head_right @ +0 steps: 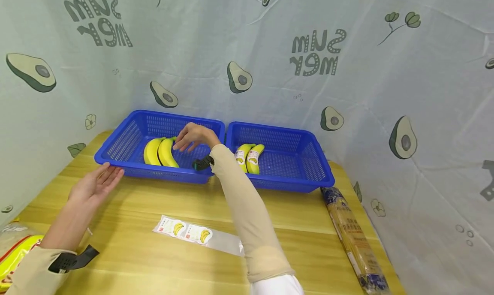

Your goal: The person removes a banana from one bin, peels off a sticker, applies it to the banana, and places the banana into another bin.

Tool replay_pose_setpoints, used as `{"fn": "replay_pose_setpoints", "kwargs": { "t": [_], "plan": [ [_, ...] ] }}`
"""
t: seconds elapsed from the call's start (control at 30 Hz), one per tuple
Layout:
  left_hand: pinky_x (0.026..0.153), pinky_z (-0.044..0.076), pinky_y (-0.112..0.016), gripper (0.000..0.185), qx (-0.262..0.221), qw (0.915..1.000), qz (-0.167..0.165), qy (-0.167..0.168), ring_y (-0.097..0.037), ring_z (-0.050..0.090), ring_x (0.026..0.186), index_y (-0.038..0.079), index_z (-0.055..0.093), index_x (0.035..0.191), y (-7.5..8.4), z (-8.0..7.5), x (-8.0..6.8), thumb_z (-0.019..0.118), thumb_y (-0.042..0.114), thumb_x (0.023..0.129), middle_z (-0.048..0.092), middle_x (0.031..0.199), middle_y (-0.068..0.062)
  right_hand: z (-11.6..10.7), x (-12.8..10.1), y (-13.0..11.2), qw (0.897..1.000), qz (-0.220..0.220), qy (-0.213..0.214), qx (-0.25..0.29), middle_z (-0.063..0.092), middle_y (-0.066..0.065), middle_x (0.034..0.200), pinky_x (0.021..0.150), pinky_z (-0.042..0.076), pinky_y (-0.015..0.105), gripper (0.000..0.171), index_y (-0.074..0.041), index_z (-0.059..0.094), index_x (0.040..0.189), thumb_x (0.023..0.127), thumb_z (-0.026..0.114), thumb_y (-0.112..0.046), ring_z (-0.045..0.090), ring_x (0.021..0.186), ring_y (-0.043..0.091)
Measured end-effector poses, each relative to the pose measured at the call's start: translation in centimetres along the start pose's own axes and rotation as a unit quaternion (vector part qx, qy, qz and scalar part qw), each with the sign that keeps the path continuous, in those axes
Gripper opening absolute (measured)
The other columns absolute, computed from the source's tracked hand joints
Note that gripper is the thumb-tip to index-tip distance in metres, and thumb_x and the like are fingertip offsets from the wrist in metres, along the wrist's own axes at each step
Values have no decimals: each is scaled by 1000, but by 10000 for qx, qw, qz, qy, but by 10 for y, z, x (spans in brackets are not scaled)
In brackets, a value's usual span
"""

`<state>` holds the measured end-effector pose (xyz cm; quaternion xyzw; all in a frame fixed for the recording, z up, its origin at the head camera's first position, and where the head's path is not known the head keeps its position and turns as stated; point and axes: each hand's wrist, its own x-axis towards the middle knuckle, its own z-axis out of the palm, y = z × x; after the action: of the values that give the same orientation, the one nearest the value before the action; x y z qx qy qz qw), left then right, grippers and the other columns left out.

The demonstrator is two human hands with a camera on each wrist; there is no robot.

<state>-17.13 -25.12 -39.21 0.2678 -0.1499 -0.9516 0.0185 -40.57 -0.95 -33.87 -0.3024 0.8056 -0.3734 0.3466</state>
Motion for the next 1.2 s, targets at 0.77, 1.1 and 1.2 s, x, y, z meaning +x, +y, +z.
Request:
{"fn": "replay_pose_setpoints", "kwargs": {
  "t": [0.77, 1.1, 1.2],
  "plan": [
    [121, 42, -32, 37, -468, 9988, -108, 1, -23, 66, 108, 22, 60, 137, 15, 0, 8, 62, 1, 106, 67, 119, -5, 20, 34, 2, 9957, 545, -747, 1, 67, 19, 141, 101, 62, 42, 75, -1, 42, 163, 98, 79, -5, 72, 120, 32],
    [119, 44, -31, 36, -392, 9991, -108, 106, -19, 65, 114, 22, 62, 134, 13, 1, 6, 64, 2, 105, 66, 117, -4, 28, 37, -10, 9851, 795, -1437, -502, 61, 15, 151, 104, 60, 41, 91, -22, 29, 172, 98, 80, -7, 68, 126, 23],
    [119, 45, -32, 33, -356, 9992, -66, 141, -21, 67, 108, 20, 63, 131, 12, 1, 4, 65, 1, 105, 66, 116, -4, 30, 38, -15, 9819, 814, -1598, -607, 62, 16, 149, 103, 60, 40, 90, -24, 28, 172, 99, 77, -3, 68, 125, 24]
  ]
}}
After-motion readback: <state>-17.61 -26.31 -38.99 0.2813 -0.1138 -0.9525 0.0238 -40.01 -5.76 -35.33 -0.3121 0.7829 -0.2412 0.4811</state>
